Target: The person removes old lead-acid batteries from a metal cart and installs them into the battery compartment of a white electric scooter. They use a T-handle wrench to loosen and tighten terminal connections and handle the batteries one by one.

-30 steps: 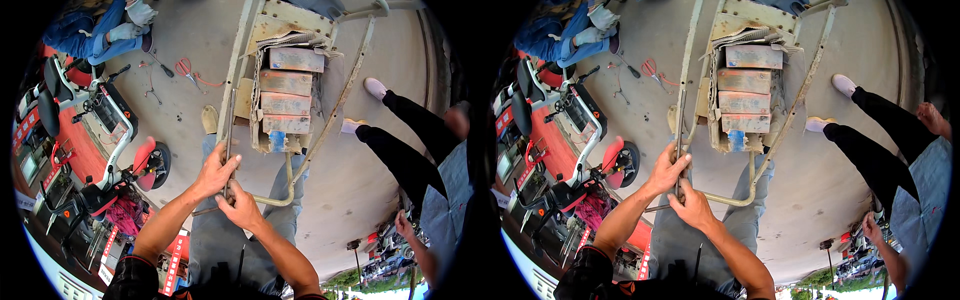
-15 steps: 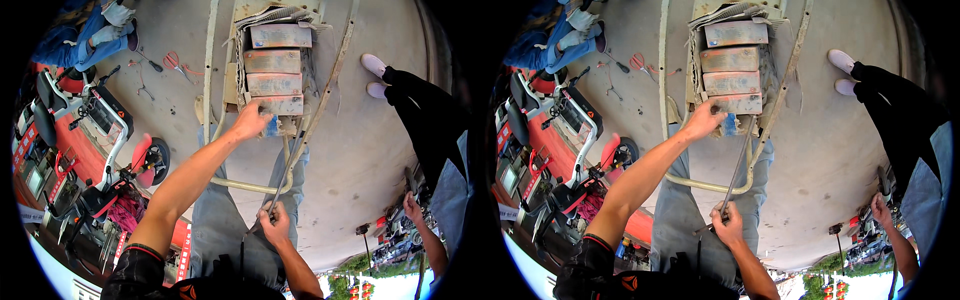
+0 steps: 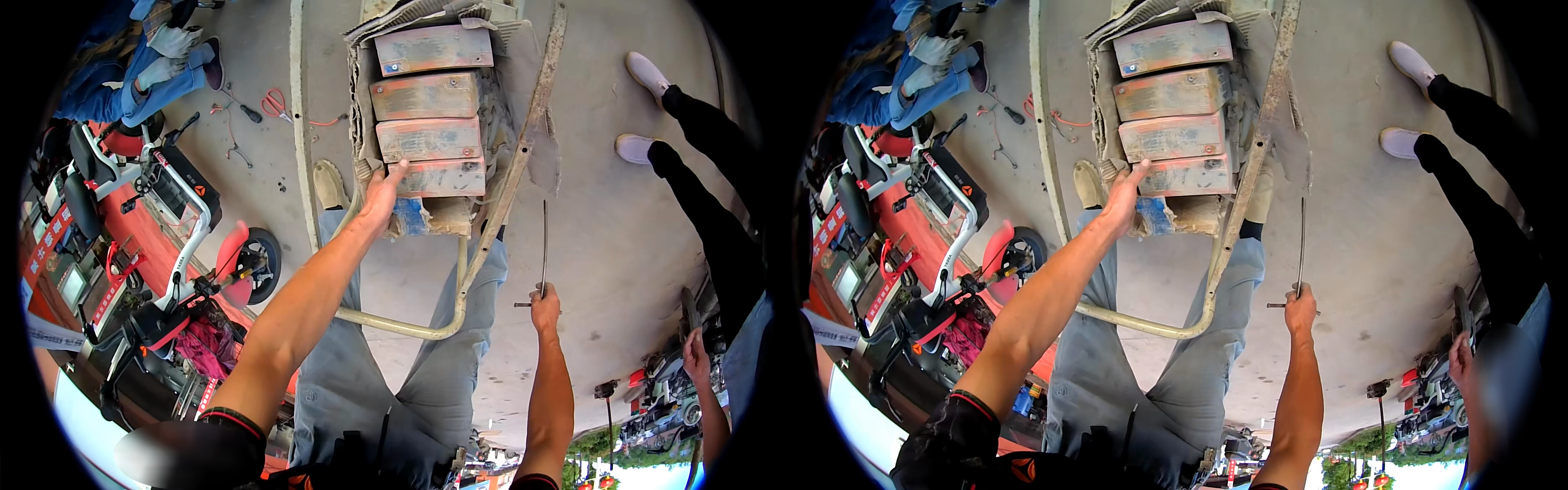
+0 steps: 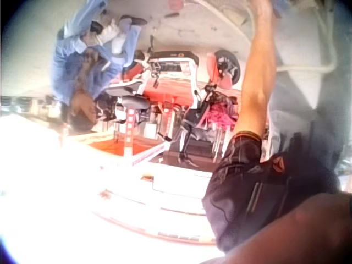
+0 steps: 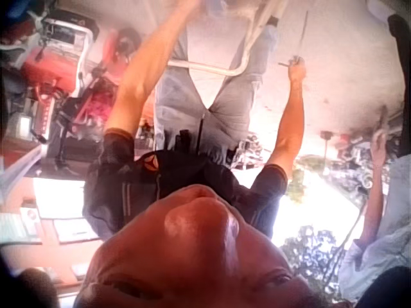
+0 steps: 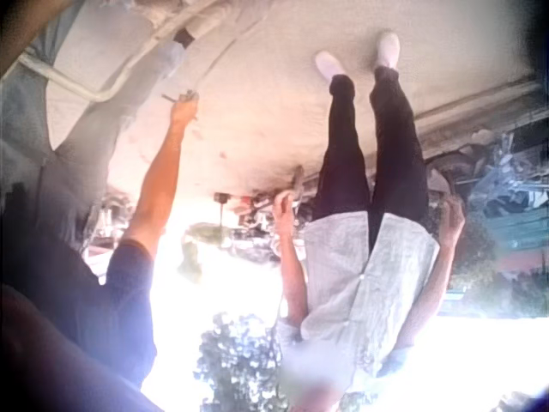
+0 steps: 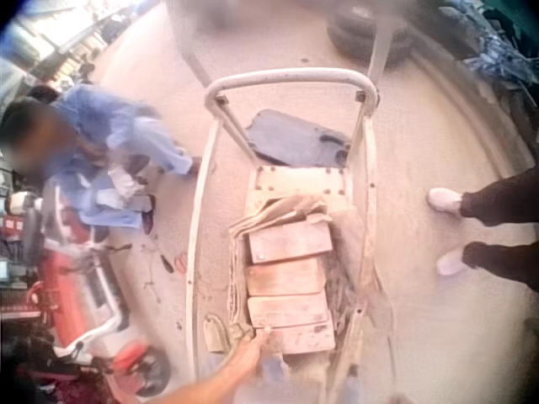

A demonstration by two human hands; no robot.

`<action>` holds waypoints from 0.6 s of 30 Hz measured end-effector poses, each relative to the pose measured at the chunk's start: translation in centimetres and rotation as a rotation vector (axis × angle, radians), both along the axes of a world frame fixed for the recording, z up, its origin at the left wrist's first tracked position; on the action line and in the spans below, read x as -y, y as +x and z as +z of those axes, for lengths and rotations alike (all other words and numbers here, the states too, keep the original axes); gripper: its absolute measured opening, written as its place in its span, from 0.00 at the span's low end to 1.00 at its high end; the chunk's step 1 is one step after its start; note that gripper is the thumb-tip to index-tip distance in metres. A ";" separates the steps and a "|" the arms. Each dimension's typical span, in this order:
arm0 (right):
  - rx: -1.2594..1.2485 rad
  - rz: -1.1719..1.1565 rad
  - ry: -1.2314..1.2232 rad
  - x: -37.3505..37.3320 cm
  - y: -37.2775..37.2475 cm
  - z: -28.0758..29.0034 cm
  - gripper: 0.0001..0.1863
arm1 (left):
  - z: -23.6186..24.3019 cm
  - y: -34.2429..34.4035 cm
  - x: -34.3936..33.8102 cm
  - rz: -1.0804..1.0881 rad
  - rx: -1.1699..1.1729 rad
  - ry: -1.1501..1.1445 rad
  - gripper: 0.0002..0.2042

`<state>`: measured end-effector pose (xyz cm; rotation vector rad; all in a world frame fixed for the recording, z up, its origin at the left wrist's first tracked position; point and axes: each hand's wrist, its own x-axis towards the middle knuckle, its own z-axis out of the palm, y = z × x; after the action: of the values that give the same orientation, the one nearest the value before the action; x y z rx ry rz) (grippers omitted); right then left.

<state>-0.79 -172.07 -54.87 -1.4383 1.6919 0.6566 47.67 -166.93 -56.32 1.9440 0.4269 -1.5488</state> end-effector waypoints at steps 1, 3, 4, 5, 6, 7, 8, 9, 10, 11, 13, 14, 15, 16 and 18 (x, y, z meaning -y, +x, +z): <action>-0.009 0.038 -0.011 0.0 -1.4 -1.4 0.15 | -2.0 -0.3 -0.6 -0.009 0.024 -0.043 0.48; -0.042 0.094 -0.017 0.0 -1.9 -2.9 0.15 | -3.5 -1.5 -1.1 0.056 0.113 -0.098 0.49; -0.077 0.115 0.020 0.2 -2.2 -3.6 0.15 | -4.2 -2.0 -1.3 0.088 0.157 -0.127 0.50; -0.113 0.132 0.056 0.4 -2.4 -4.1 0.15 | -4.3 -2.0 -1.2 0.133 0.124 -0.155 0.50; -0.149 0.150 0.090 0.6 -2.5 -4.6 0.16 | -4.3 -2.0 -1.1 0.160 0.087 -0.163 0.48; -0.184 0.169 0.122 0.6 -2.4 -5.0 0.16 | -4.2 -2.0 -1.1 0.187 0.049 -0.173 0.47; -0.177 0.228 0.079 0.5 -2.4 -5.2 0.17 | -3.7 -2.0 -1.0 0.218 0.013 -0.182 0.46; -0.170 0.287 0.033 0.5 -2.4 -5.3 0.18 | -3.7 -2.4 -1.3 0.216 0.040 -0.172 0.44; -0.164 0.345 -0.015 0.5 -2.4 -5.4 0.19 | -3.7 -2.9 -1.6 0.214 0.067 -0.164 0.42; -0.111 0.344 -0.051 1.1 -1.4 -5.8 0.20 | -3.8 -2.9 -1.6 0.214 0.098 -0.161 0.40; -0.013 0.344 -0.109 2.1 1.7 -5.4 0.22 | -3.3 -2.7 -1.6 0.292 -0.061 -0.108 0.34; 0.102 0.225 -0.100 2.9 4.1 -5.2 0.22 | -3.1 -2.3 -1.6 0.332 -0.139 -0.085 0.31; 0.214 0.104 -0.089 3.6 6.7 -4.7 0.23 | -3.1 -1.8 -1.7 0.335 -0.232 -0.060 0.29; 0.321 -0.016 -0.075 3.7 8.5 -3.8 0.23 | -3.3 -1.2 -2.0 0.340 -0.328 -0.032 0.27; 0.410 -0.258 0.014 3.3 11.3 -2.1 0.22 | -4.4 -0.3 -3.1 0.352 -0.465 -0.028 0.24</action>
<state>10.49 -175.41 -56.92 -1.2166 1.5046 0.2122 47.41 -163.83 -60.77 1.3793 0.8836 -1.7415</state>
